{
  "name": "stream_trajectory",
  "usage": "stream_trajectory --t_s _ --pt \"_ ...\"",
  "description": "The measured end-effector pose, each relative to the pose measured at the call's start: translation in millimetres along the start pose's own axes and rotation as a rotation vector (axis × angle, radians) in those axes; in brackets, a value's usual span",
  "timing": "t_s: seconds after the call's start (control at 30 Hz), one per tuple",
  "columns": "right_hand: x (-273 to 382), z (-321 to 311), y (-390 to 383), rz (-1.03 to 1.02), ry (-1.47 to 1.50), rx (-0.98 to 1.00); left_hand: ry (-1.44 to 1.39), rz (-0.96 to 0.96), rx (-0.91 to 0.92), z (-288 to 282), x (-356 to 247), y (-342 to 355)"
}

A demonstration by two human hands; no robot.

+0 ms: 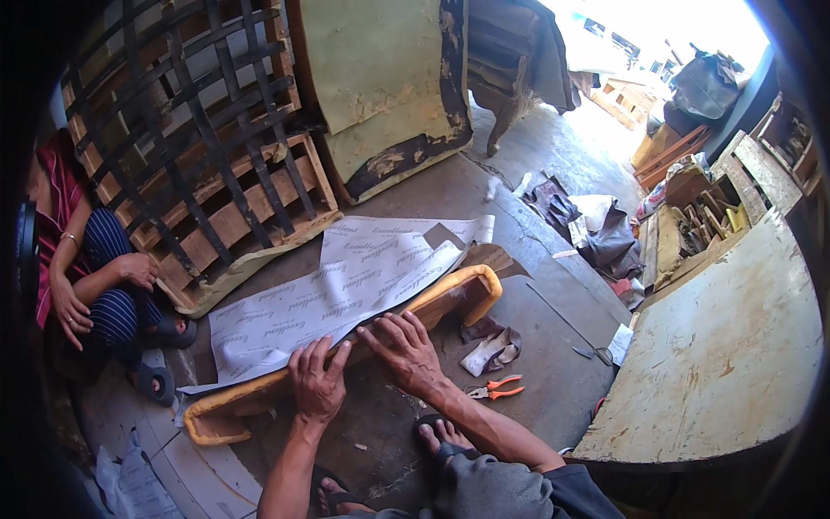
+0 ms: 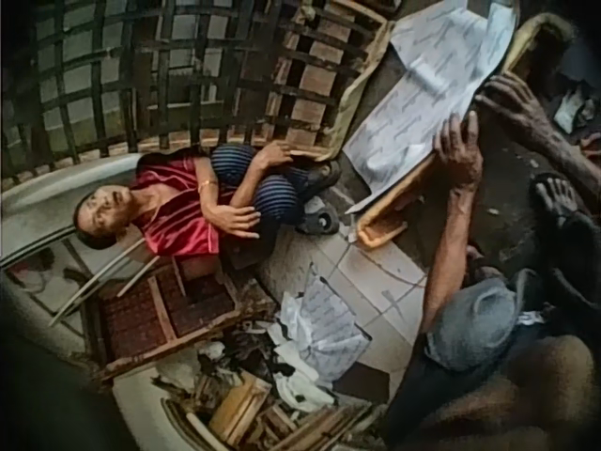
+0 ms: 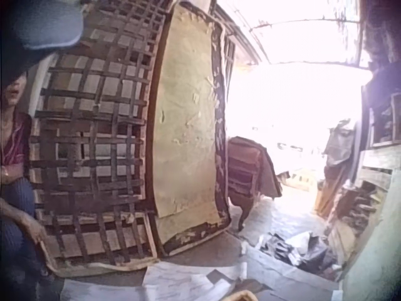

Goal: The person wraps a foam cushion with patterned paper and fits a leather cover over the padding by hand.

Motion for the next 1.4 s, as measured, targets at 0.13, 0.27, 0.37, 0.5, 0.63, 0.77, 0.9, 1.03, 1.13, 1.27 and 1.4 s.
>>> stream_trajectory --t_s 0.13,0.27,0.37,0.5,0.63,0.77,0.9,1.03,1.13,1.27,1.4 --pt "-4 7 -5 -0.001 -0.024 0.024 0.028 0.035 -0.013 5 -1 -1" --pt "-3 9 -9 0.016 -0.021 0.008 0.020 0.033 -0.020 4 -2 -3" --pt "-2 10 -10 0.011 -0.029 0.000 0.002 0.016 -0.046 4 -1 -4" --pt "-3 7 -8 0.026 0.006 0.015 -0.014 0.002 -0.050 1 -2 -1" --pt "-3 8 -10 0.003 -0.013 -0.007 -0.033 -0.031 -0.038 -1 -1 1" --pt "-4 13 -14 -0.034 -0.056 -0.031 -0.062 -0.080 -0.015 -8 -6 9" --pt "-8 17 -17 -0.022 -0.054 -0.021 -0.042 -0.127 0.011 -16 -12 28" --pt "-7 19 -16 -0.018 -0.071 -0.032 -0.104 -0.128 0.007 -8 -4 25" --pt "-6 20 -16 -0.012 -0.067 -0.034 -0.119 -0.147 -0.004 -7 -1 22" --pt "-5 18 -17 -0.006 -0.056 -0.029 -0.101 -0.130 0.005 -7 -3 21" --pt "-5 18 -18 -0.004 -0.068 -0.038 -0.095 -0.113 0.000 -8 -5 19"
Point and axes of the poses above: each hand's wrist, its own y-axis towards the middle knuckle, its own z-axis out of the palm, x = y × z, the point moved 10 cm from there along y, towards the middle knuckle, and after that the axes turned 3 degrees about -y, right-handed, at the moved point
